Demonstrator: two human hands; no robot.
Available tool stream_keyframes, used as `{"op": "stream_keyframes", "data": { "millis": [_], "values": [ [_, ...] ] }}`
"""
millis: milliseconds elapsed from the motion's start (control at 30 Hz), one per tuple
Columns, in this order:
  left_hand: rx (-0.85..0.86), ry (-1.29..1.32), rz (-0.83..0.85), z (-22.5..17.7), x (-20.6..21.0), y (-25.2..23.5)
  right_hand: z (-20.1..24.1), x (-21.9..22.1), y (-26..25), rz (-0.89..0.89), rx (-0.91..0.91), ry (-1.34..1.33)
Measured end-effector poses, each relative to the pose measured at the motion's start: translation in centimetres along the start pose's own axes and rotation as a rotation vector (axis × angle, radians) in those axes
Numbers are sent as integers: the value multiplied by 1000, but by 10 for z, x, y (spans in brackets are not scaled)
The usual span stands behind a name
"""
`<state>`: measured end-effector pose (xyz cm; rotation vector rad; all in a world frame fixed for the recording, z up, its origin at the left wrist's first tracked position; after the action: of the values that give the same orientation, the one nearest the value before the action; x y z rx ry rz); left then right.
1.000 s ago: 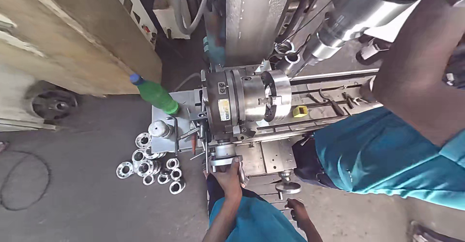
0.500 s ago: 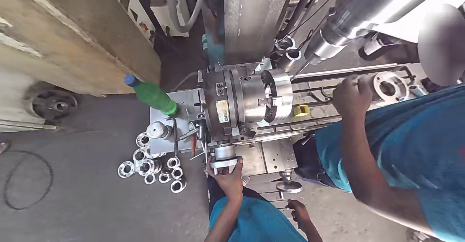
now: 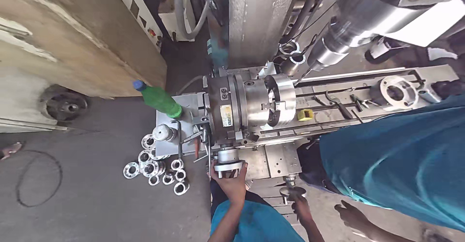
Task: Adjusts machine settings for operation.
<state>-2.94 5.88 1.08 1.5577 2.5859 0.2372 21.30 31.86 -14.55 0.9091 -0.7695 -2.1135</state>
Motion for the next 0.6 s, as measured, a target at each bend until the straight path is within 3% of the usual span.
{"op": "stream_keyframes", "data": {
  "millis": [167, 267, 400, 500, 600],
  "values": [
    [-15, -33, 64, 1, -5, -2, 102, 52, 5, 166, -347, -89],
    [-16, -57, 228, 0, -28, -8, 193, 86, 41, 280, -562, -218],
    [112, -143, 462, -10, -79, -30, 297, 124, 88, 409, -770, -364],
    [12, -165, 407, -13, -116, -52, 333, 148, 100, 442, -796, -360],
    [-47, -227, 303, -13, -153, -75, 341, 166, 102, 490, -781, -347]
  ]
}}
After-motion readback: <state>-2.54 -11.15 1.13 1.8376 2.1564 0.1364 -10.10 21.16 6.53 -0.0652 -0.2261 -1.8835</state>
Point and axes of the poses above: each hand's wrist, its own y-axis away from the middle knuckle, its own x-axis out of the palm, z = x × y, the point moved 4 cm from there along -y, towards the middle knuckle
